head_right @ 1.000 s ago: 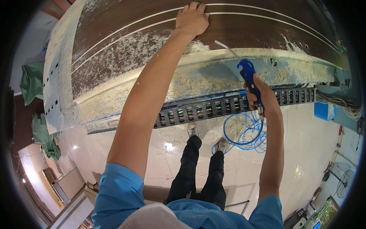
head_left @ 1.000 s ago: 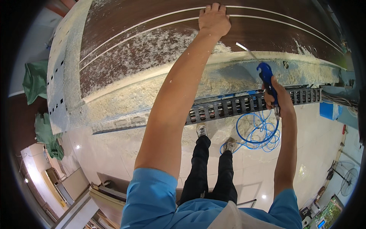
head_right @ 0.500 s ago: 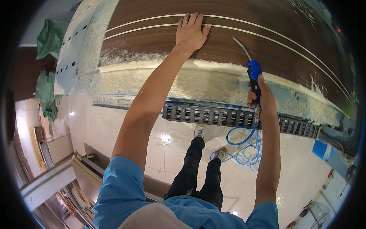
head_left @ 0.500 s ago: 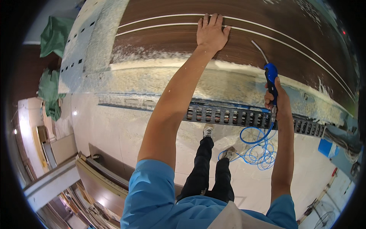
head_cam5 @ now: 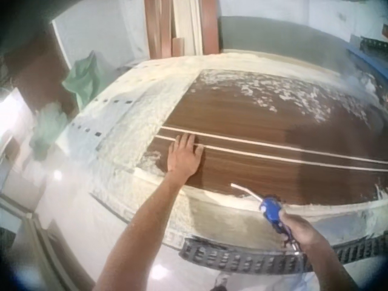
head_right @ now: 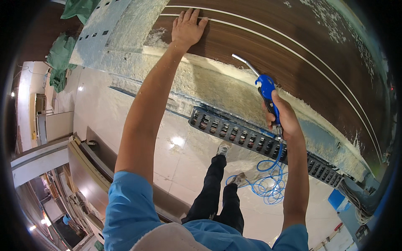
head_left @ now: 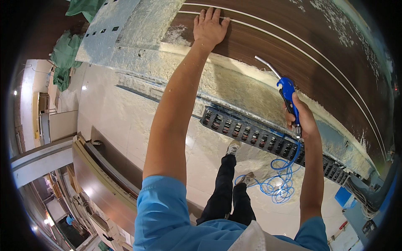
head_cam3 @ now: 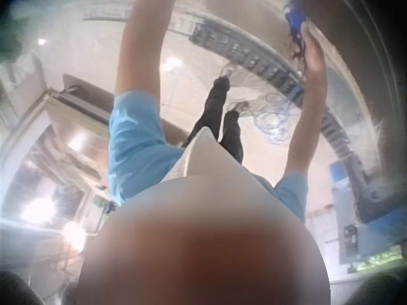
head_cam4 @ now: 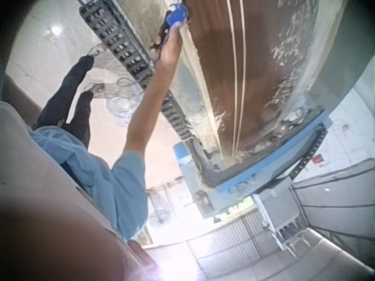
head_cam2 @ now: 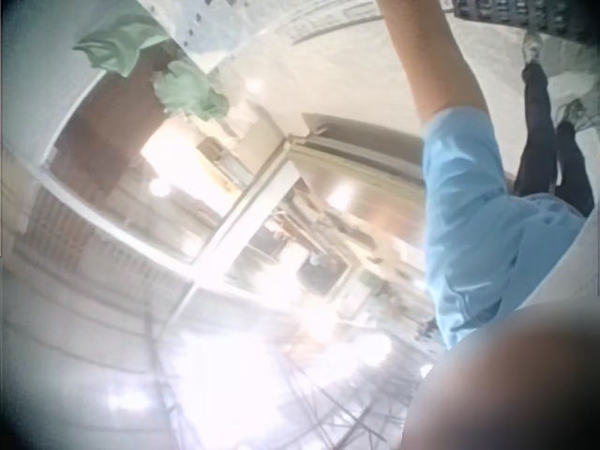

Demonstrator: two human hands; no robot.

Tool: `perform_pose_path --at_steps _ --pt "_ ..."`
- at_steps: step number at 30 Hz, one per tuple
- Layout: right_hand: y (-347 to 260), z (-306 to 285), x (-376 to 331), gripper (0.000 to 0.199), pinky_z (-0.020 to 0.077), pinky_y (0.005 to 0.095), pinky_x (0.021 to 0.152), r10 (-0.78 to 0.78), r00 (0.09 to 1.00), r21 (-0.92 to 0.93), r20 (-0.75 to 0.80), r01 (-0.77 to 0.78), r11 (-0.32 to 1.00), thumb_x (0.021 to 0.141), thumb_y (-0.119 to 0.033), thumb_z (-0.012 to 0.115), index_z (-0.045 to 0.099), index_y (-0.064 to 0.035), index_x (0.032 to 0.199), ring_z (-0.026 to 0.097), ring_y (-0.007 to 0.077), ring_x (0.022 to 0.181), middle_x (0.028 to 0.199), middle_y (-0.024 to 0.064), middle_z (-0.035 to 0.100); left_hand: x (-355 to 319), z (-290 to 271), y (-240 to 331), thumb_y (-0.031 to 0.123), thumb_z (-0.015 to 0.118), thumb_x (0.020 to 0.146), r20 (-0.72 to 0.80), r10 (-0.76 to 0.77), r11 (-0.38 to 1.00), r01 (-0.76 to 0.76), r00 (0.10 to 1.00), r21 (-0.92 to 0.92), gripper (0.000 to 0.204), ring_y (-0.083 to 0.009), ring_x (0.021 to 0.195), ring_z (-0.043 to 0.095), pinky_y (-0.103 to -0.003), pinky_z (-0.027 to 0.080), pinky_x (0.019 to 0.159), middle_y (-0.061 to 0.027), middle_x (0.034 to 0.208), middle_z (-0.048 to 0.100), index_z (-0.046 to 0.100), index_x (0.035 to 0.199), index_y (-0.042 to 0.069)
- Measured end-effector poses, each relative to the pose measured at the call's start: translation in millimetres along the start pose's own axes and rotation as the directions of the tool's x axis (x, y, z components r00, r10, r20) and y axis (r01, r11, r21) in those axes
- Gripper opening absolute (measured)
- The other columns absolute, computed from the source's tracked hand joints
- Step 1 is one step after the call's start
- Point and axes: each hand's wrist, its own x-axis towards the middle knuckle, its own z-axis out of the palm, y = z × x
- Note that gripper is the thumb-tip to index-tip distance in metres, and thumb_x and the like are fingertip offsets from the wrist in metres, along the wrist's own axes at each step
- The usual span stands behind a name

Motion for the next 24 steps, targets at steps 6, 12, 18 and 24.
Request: perform_pose_path --at_steps 6,12,18,24 --pt "-16.9 33.3 29.0 0.061 0.0383 0.0256 0.046 -0.052 0.989 0.210 -0.139 0.081 0.974 0.104 -0.066 0.051 0.060 -0.0056 0.104 0.045 0.0081 0.050 0.061 -0.0052 0.045 8.0 -6.6 -35.8 0.064 0.032 0.106 0.065 -0.102 0.994 0.099 0.993 0.056 0.072 -0.0317 0.157 0.028 -0.050 0.020 0.129 -0.0104 0.169 0.035 0.038 0.162 0.019" --pt "-34.9 53.5 34.4 0.061 0.0394 0.0268 0.047 -0.044 0.996 0.240 -0.082 0.063 0.969 0.104 -0.065 0.053 0.061 -0.0044 0.102 0.048 0.0089 0.053 0.063 -0.0040 0.049 -3.5 -11.5 -56.5 0.063 0.033 0.106 0.029 -0.135 0.989 0.134 0.990 0.055 0.073 -0.0326 0.158 0.026 -0.050 0.019 0.129 -0.0111 0.170 0.032 0.038 0.162 0.016" --pt "-17.0 25.7 -17.7 0.058 0.0426 0.0265 0.049 -0.108 0.989 -0.040 -0.105 0.104 0.994 0.107 -0.063 0.049 0.060 -0.0059 0.101 0.049 0.0072 0.053 0.062 -0.0046 0.049 -46.5 -22.7 -92.3 0.052 0.048 0.107 -0.001 0.085 0.977 -0.083 0.996 0.198 0.060 -0.0395 0.145 0.045 -0.055 0.034 0.121 -0.0187 0.152 0.054 0.055 0.148 0.008" --pt "41.9 -98.8 -160.6 0.056 0.0429 0.0277 0.045 -0.147 0.894 -0.316 -0.422 0.007 0.949 0.108 -0.059 0.048 0.059 -0.0042 0.103 0.052 0.0094 0.050 0.062 -0.0029 0.050 -149.0 -100.5 -60.4 0.050 0.048 0.109 0.079 0.070 0.954 -0.090 0.994 0.285 0.064 -0.0404 0.150 0.039 -0.057 0.030 0.122 -0.0190 0.160 0.046 0.045 0.157 0.007"
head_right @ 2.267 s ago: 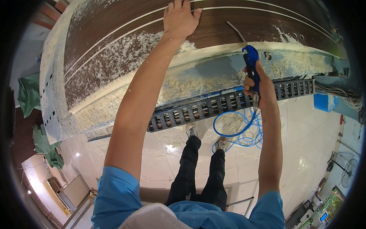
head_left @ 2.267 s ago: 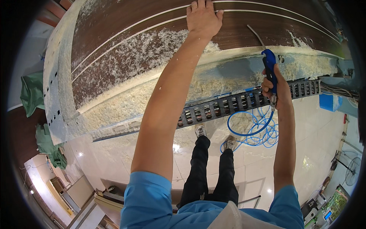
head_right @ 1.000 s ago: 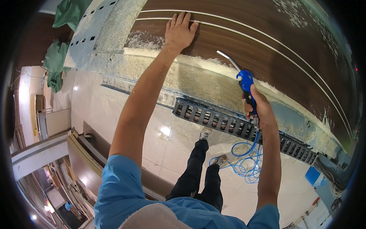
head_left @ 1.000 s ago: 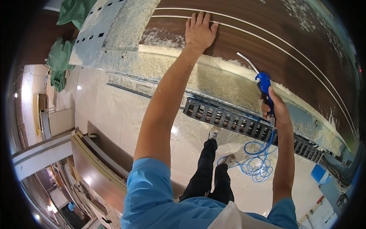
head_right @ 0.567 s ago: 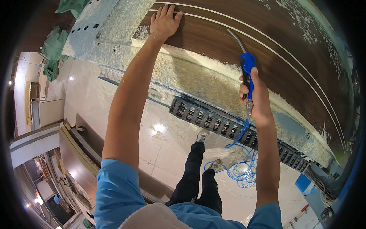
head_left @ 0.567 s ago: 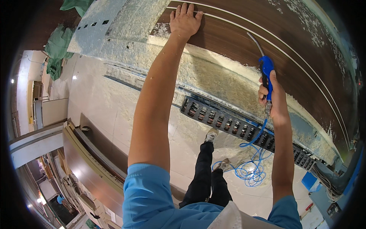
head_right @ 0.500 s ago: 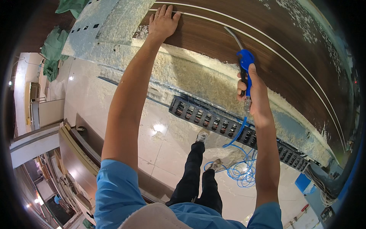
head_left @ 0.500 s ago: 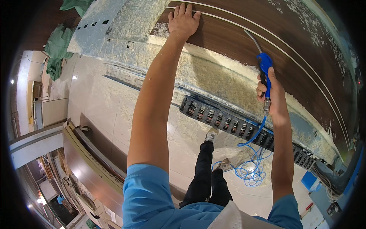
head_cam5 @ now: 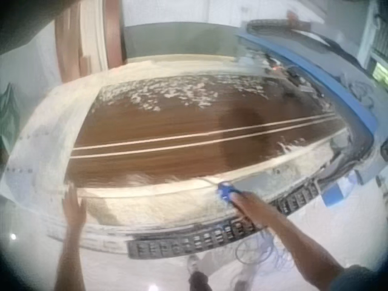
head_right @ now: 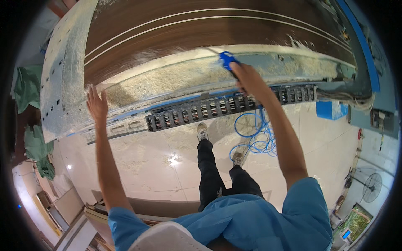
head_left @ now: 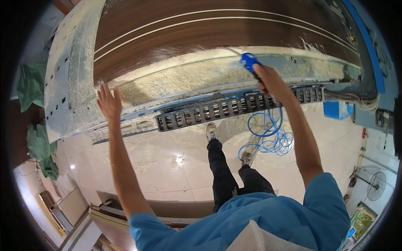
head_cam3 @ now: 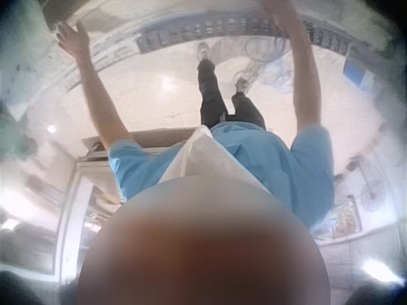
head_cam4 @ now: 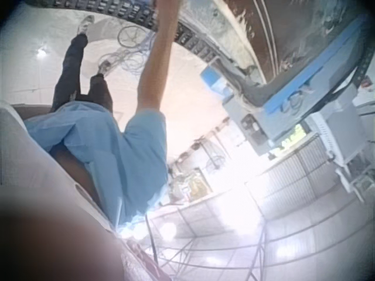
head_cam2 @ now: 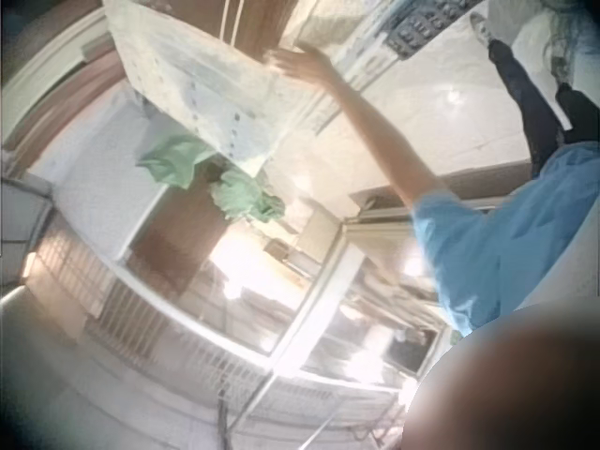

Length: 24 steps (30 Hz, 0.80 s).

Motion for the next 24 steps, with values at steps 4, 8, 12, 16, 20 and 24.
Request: perform_pose_path --at_steps 4,8,12,16,20,24 --pt "61.6 -92.8 -58.2 0.054 0.0462 0.0338 0.043 0.008 0.959 -0.100 -0.282 -0.038 0.994 0.108 -0.050 0.048 0.059 0.0019 0.098 0.058 0.0180 0.047 0.060 0.0059 0.055 -150.1 -54.8 57.6 0.028 0.063 0.103 -0.074 0.059 0.964 -0.076 0.995 -0.254 0.057 -0.0434 0.142 0.046 -0.053 0.038 0.116 -0.0225 0.155 0.049 0.048 0.151 0.000" --pt "127.2 -181.8 -116.4 0.057 0.0472 0.0359 0.045 0.043 0.891 0.008 -0.453 -0.044 0.999 0.109 -0.051 0.045 0.059 0.0035 0.099 0.059 0.0192 0.049 0.062 0.0074 0.058 -344.3 -112.2 141.4 0.022 0.065 0.102 0.205 0.028 0.901 0.064 0.978 -0.429 0.056 -0.0443 0.140 0.047 -0.050 0.040 0.116 -0.0261 0.153 0.049 0.047 0.150 -0.002" --pt "174.5 -251.0 -201.5 0.057 0.0444 0.0382 0.046 0.050 0.732 0.162 -0.680 0.082 0.983 0.110 -0.049 0.047 0.060 0.0039 0.094 0.059 0.0211 0.050 0.061 0.0067 0.057 -509.9 -175.9 238.6 0.022 0.069 0.100 0.499 0.040 0.819 0.257 0.866 -0.513 0.056 -0.0440 0.141 0.048 -0.048 0.040 0.119 -0.0279 0.150 0.051 0.048 0.145 -0.005" --pt "215.7 -267.0 -317.3 0.060 0.0508 0.0361 0.051 0.104 0.872 0.321 -0.479 0.064 0.945 0.108 -0.059 0.046 0.067 -0.0029 0.100 0.061 0.0197 0.054 0.065 0.0068 0.059 -584.9 -235.2 325.7 0.030 0.065 0.102 0.593 0.484 0.639 0.203 0.643 -0.742 0.054 -0.0395 0.134 0.055 -0.045 0.043 0.114 -0.0228 0.146 0.056 0.052 0.145 0.001" --pt "283.4 -219.6 -451.9 0.059 0.0547 0.0342 0.057 0.179 0.963 0.603 -0.200 -0.023 0.797 0.106 -0.060 0.048 0.064 -0.0040 0.103 0.073 0.0203 0.069 0.080 0.0105 0.075 -588.4 -261.7 415.7 0.039 0.069 0.099 0.593 0.790 0.571 0.167 0.154 -0.804 0.063 -0.0375 0.130 0.060 -0.045 0.046 0.111 -0.0257 0.140 0.062 0.053 0.146 -0.001" --pt "360.5 -179.2 -542.1 0.055 0.0482 0.0314 0.049 0.423 0.862 0.907 -0.279 0.091 0.412 0.106 -0.061 0.049 0.064 -0.0088 0.104 0.075 0.0195 0.071 0.079 0.0098 0.075 -591.9 -305.3 523.4 0.032 0.071 0.099 0.313 0.946 0.320 -0.103 0.080 -0.942 0.067 -0.0340 0.137 0.057 -0.043 0.045 0.114 -0.0229 0.148 0.058 0.047 0.150 -0.002"
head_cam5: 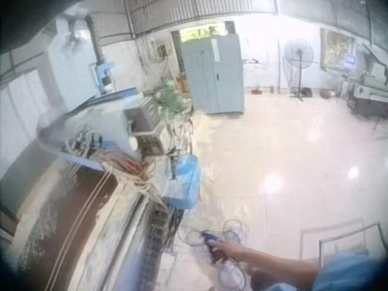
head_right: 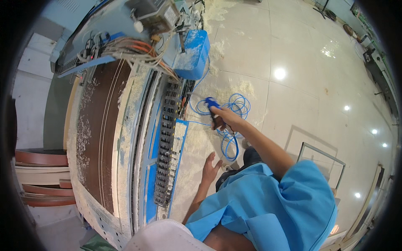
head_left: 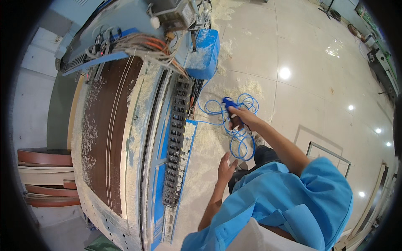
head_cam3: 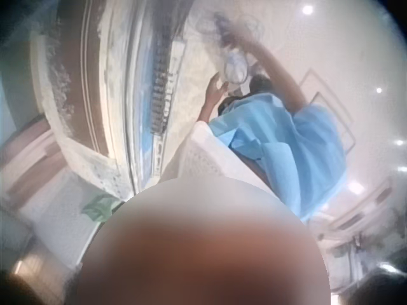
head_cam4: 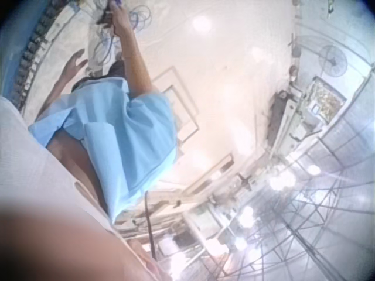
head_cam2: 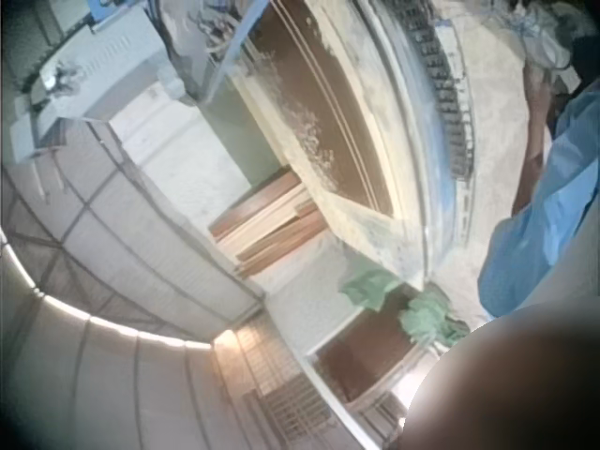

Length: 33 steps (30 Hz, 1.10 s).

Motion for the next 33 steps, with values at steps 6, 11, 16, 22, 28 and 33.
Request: perform_pose_path --at_steps 6,11,16,22,28,33 --pt "-55.4 -168.1 22.2 0.062 0.0460 0.0315 0.050 -0.040 0.952 0.499 -0.303 0.194 0.845 0.103 -0.070 0.047 0.062 -0.0106 0.097 0.066 0.0206 0.060 0.069 0.0053 0.066 152.8 45.4 171.5 0.035 0.068 0.100 0.116 0.314 0.949 -0.308 0.942 -0.066 0.068 -0.0354 0.138 0.054 -0.042 0.039 0.117 -0.0243 0.146 0.057 0.044 0.152 -0.002" --pt "-177.8 -301.3 54.9 0.064 0.0442 0.0319 0.048 -0.119 0.935 0.474 -0.335 0.277 0.836 0.102 -0.071 0.048 0.061 -0.0078 0.097 0.058 0.0190 0.053 0.064 0.0038 0.060 275.9 123.2 299.1 0.037 0.049 0.112 0.296 0.161 0.911 -0.026 0.941 -0.410 0.047 -0.0177 0.108 0.067 -0.034 0.050 0.099 -0.0107 0.120 0.068 0.051 0.144 0.003" --pt "-310.6 -361.9 101.7 0.060 0.0433 0.0316 0.048 -0.257 0.948 0.276 -0.188 0.302 0.913 0.103 -0.067 0.051 0.058 -0.0078 0.096 0.056 0.0182 0.052 0.063 0.0042 0.057 373.9 144.6 398.7 0.042 0.052 0.110 0.238 0.150 0.756 0.044 0.960 -0.653 0.052 -0.0191 0.105 0.067 -0.034 0.054 0.089 -0.0091 0.115 0.068 0.048 0.147 0.006" --pt "-449.4 -396.6 209.9 0.054 0.0443 0.0333 0.046 -0.346 0.934 -0.007 -0.086 0.347 0.938 0.106 -0.057 0.052 0.057 -0.0052 0.093 0.059 0.0186 0.051 0.065 0.0060 0.058 495.8 156.0 447.8 0.041 0.066 0.103 0.063 0.026 0.928 -0.001 0.998 -0.374 0.047 -0.0165 0.087 0.071 -0.034 0.056 0.080 -0.0066 0.099 0.068 0.060 0.135 0.008" --pt "-584.3 -456.6 385.9 0.053 0.0480 0.0364 0.049 -0.500 0.866 -0.431 0.020 0.459 0.777 0.106 -0.049 0.056 0.060 0.0023 0.094 0.064 0.0220 0.051 0.064 0.0101 0.062 635.6 175.5 419.9 0.038 0.066 0.099 -0.153 -0.158 0.987 0.156 0.975 -0.026 0.040 -0.0339 0.090 0.074 -0.043 0.057 0.082 -0.0165 0.109 0.075 0.065 0.130 0.011" --pt "-687.1 -513.3 518.1 0.045 0.0430 0.0317 0.042 -0.430 0.900 -0.488 0.075 0.409 0.771 0.106 -0.047 0.057 0.060 -0.0038 0.094 0.060 0.0174 0.049 0.062 0.0053 0.060 749.9 179.7 410.2 0.044 0.058 0.103 -0.214 -0.311 0.948 0.286 0.926 -0.138 0.040 -0.0340 0.082 0.076 -0.043 0.057 0.077 -0.0170 0.088 0.076 0.071 0.115 0.008"
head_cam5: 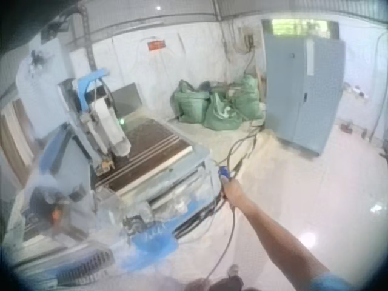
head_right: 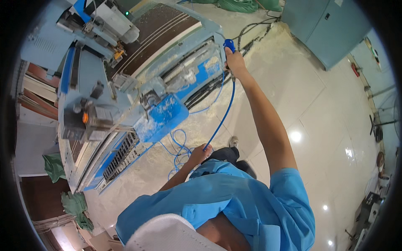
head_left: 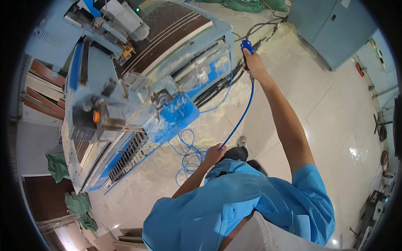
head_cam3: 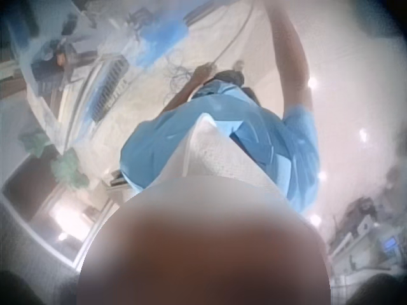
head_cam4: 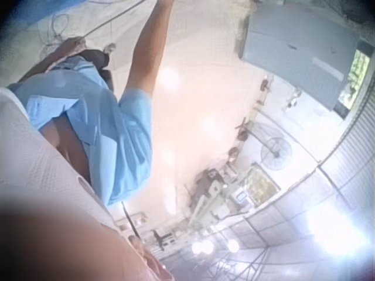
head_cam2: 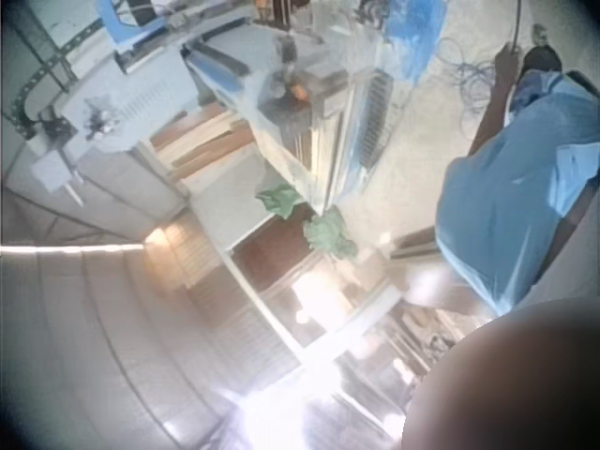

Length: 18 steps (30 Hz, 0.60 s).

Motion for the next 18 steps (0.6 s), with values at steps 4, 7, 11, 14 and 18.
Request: perform_pose_path --at_steps 4,7,11,14,18 --pt "-26.3 -45.9 108.1 0.043 0.0406 0.0326 0.042 0.086 0.996 0.241 0.039 -0.093 0.966 0.105 -0.047 0.059 0.057 -0.0054 0.094 0.057 0.0184 0.047 0.062 0.0047 0.057 58.9 6.0 55.5 0.049 0.057 0.103 -0.021 -0.087 0.986 0.083 0.996 -0.143 0.045 -0.0271 0.076 0.075 -0.040 0.056 0.073 -0.0143 0.083 0.074 0.071 0.113 0.008" --pt "-28.1 -53.5 191.4 0.043 0.0385 0.0335 0.041 0.122 0.981 0.247 0.152 -0.157 0.956 0.105 -0.047 0.060 0.056 -0.0060 0.092 0.052 0.0180 0.045 0.062 0.0038 0.054 110.5 9.8 90.1 0.045 0.059 0.103 -0.074 -0.221 0.968 0.209 0.973 -0.141 0.044 -0.0223 0.084 0.075 -0.036 0.056 0.079 -0.0107 0.094 0.076 0.071 0.120 0.006" --pt "-10.7 -61.5 323.0 0.047 0.0401 0.0343 0.042 0.088 0.943 0.165 0.320 -0.148 0.975 0.103 -0.049 0.064 0.056 -0.0064 0.084 0.054 0.0183 0.046 0.062 0.0045 0.056 179.6 49.1 147.6 0.046 0.060 0.103 -0.257 -0.290 0.941 0.225 0.922 -0.255 0.045 -0.0231 0.086 0.074 -0.037 0.056 0.079 -0.0138 0.095 0.076 0.072 0.119 0.005" --pt "-7.7 -53.6 419.9 0.052 0.0477 0.0394 0.048 0.082 0.976 0.118 0.203 -0.108 0.987 0.103 -0.047 0.064 0.064 0.0003 0.083 0.056 0.0249 0.046 0.063 0.0100 0.060 225.6 93.1 217.5 0.046 0.061 0.104 -0.324 -0.411 0.901 0.327 0.852 -0.284 0.044 -0.0247 0.081 0.073 -0.041 0.055 0.074 -0.0130 0.087 0.075 0.074 0.114 0.006" --pt "-9.9 -53.4 523.1 0.055 0.0483 0.0399 0.049 0.022 0.973 -0.103 0.232 0.002 0.995 0.102 -0.050 0.064 0.065 0.0012 0.083 0.059 0.0249 0.047 0.062 0.0109 0.061 296.2 151.0 336.3 0.043 0.061 0.104 -0.387 -0.483 0.849 0.312 0.786 -0.426 0.043 -0.0326 0.087 0.074 -0.043 0.055 0.077 -0.0186 0.094 0.075 0.074 0.117 0.004"
